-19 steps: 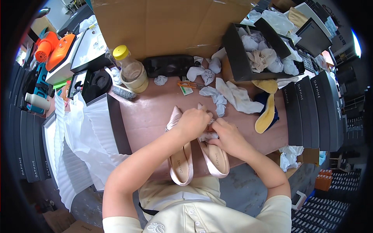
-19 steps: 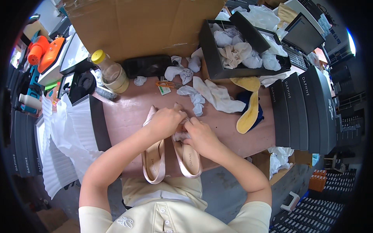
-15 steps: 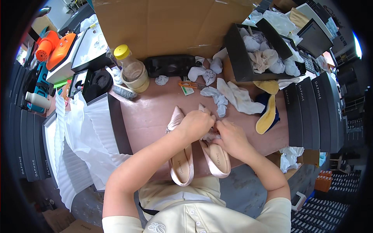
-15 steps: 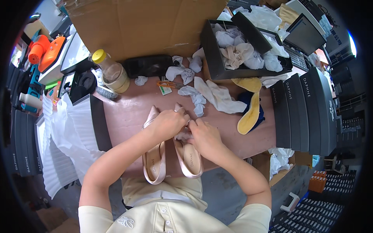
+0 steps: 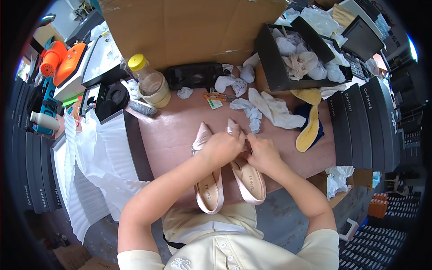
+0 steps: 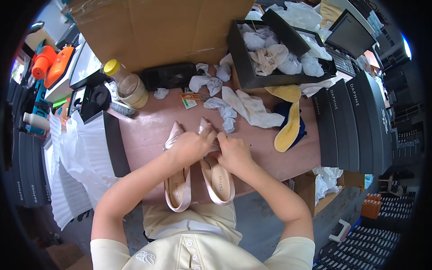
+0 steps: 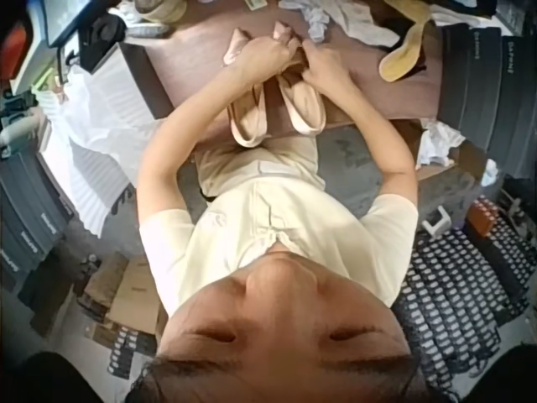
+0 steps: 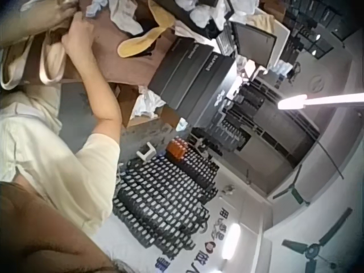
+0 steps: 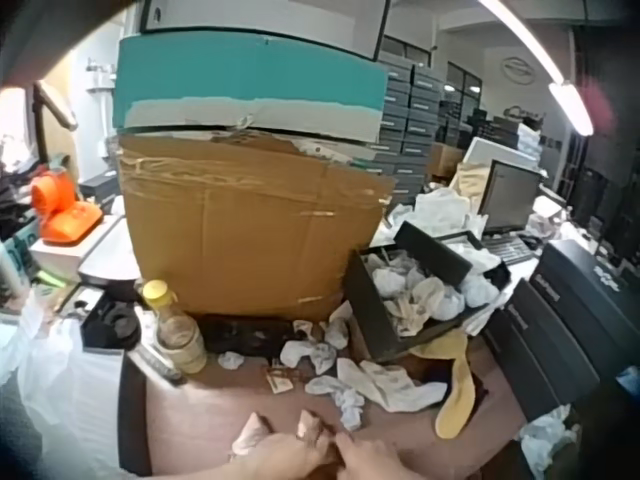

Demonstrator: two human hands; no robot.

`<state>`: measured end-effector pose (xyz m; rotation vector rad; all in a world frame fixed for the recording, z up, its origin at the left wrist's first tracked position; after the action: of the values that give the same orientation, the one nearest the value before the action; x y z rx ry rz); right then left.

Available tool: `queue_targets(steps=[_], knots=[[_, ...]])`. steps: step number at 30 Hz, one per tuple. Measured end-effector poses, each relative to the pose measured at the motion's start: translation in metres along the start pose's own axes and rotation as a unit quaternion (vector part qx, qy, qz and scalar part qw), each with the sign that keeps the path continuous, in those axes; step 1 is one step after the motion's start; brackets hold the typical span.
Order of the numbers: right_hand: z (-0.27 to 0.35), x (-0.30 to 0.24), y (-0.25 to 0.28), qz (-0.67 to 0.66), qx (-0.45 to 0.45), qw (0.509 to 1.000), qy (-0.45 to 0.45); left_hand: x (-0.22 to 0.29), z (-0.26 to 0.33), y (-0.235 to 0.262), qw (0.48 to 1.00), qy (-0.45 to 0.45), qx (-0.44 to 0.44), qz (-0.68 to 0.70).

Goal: Packing finished shoes into boxes with tissue paper and foam sheets.

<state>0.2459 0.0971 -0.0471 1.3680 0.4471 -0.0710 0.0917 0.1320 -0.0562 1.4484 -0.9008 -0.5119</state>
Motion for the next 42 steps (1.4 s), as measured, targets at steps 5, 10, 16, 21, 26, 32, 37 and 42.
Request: queue_targets(steps=[5,10,16,21,26,32,37,42], knots=[[0.000,-0.002,-0.003,0.022,0.002,0.999,-0.044,-0.019,0.005,0.022,0.959,0.034,-0.030,0.278],[0.000,-0.016,0.009,0.044,-0.018,0.997,-0.067,-0.017,0.001,0.023,0.955,0.078,-0.043,0.283],[0.002,-0.008,0.010,0.165,0.130,0.955,0.211,-0.031,-0.011,0.029,0.928,0.074,-0.123,0.345],[0.001,-0.016,0.011,0.207,0.126,0.940,0.239,-0.030,-0.005,0.027,0.936,0.074,-0.072,0.337],[-0.002,-0.017,0.024,0.152,0.054,0.948,0.275,-0.035,-0.010,0.014,0.938,0.063,-0.066,0.333],[-0.004,-0.019,0.101,0.067,0.061,0.986,0.137,-0.034,-0.004,0.002,0.950,0.046,-0.010,0.307],[-0.086,-0.035,0.065,0.179,0.237,0.951,0.081,-0.018,-0.003,0.010,0.970,0.066,-0.062,0.227],[-0.179,0.009,0.006,0.272,0.276,0.917,0.097,-0.013,0.000,-0.002,0.980,0.045,-0.001,0.193]])
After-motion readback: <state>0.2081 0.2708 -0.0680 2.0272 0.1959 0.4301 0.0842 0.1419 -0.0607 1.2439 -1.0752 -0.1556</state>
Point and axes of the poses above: each hand's wrist, its own z-axis away from the middle knuckle, its own y-axis out of the back of the hand, x = y × z, the point moved 1 cm from there along -z, towards the middle knuckle, and after that the axes turned 5 degrees about z, right-handed, at the moved point
